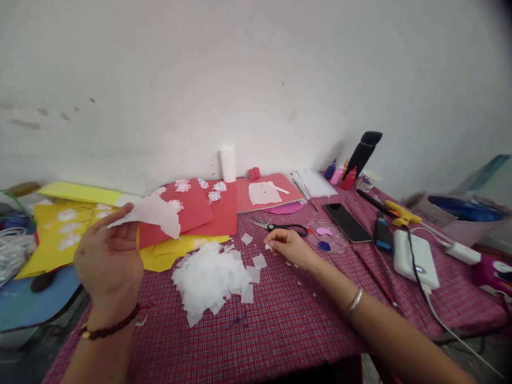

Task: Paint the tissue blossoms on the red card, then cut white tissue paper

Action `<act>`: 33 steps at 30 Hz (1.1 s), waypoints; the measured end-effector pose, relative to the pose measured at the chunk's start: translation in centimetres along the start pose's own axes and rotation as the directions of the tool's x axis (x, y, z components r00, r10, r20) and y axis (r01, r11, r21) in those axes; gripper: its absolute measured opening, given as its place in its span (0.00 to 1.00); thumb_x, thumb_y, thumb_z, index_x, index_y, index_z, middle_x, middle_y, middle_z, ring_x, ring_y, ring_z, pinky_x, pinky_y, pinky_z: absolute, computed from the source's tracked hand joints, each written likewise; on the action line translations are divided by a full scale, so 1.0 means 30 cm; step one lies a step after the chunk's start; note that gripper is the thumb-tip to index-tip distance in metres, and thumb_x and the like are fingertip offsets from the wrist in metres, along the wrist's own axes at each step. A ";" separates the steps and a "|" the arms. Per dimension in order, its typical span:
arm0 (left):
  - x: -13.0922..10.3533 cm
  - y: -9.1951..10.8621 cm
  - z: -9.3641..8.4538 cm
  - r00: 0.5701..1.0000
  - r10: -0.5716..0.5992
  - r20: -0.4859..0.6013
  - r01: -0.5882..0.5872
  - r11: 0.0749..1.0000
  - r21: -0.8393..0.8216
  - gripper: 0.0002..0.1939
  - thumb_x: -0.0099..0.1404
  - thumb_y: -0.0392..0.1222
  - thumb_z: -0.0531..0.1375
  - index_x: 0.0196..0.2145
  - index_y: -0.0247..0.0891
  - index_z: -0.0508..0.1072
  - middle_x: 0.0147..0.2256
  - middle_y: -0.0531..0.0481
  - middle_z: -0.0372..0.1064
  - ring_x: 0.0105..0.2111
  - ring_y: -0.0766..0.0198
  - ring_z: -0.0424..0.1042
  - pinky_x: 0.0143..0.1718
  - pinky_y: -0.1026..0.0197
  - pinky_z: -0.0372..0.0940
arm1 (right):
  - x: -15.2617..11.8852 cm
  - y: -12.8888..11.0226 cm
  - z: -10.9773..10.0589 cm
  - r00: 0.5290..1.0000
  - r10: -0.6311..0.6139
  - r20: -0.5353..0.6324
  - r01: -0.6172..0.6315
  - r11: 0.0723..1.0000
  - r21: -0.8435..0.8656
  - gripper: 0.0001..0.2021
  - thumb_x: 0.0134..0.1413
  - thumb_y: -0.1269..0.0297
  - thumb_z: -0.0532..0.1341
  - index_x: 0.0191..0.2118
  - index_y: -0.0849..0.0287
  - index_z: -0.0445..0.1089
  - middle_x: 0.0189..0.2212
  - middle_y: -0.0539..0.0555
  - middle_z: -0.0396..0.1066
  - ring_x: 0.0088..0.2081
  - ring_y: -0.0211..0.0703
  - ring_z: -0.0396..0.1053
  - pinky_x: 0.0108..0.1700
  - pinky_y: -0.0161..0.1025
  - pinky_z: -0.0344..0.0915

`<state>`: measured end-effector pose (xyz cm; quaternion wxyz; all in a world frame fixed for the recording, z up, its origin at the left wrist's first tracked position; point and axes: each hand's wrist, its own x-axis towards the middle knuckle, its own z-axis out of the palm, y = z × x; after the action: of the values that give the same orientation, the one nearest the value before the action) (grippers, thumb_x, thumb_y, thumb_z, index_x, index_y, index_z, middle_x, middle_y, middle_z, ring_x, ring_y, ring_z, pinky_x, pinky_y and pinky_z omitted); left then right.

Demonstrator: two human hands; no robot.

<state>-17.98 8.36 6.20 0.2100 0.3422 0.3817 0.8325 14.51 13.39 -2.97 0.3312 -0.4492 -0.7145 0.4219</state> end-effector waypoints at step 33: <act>0.036 0.125 -0.067 0.996 -0.067 -0.058 0.059 0.989 -0.135 0.26 0.68 0.51 0.46 0.28 0.35 0.78 0.32 0.43 0.78 0.34 0.62 0.74 0.32 0.63 0.68 | 0.121 -0.398 0.419 0.860 -0.315 0.402 0.401 0.903 -0.151 0.09 0.54 0.76 0.57 0.36 0.63 0.75 0.32 0.54 0.75 0.34 0.38 0.70 0.40 0.34 0.64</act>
<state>-20.52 5.70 8.61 0.2467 0.2890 0.3422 0.8594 -1.90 10.02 2.78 0.2101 -0.2554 -0.8789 0.3439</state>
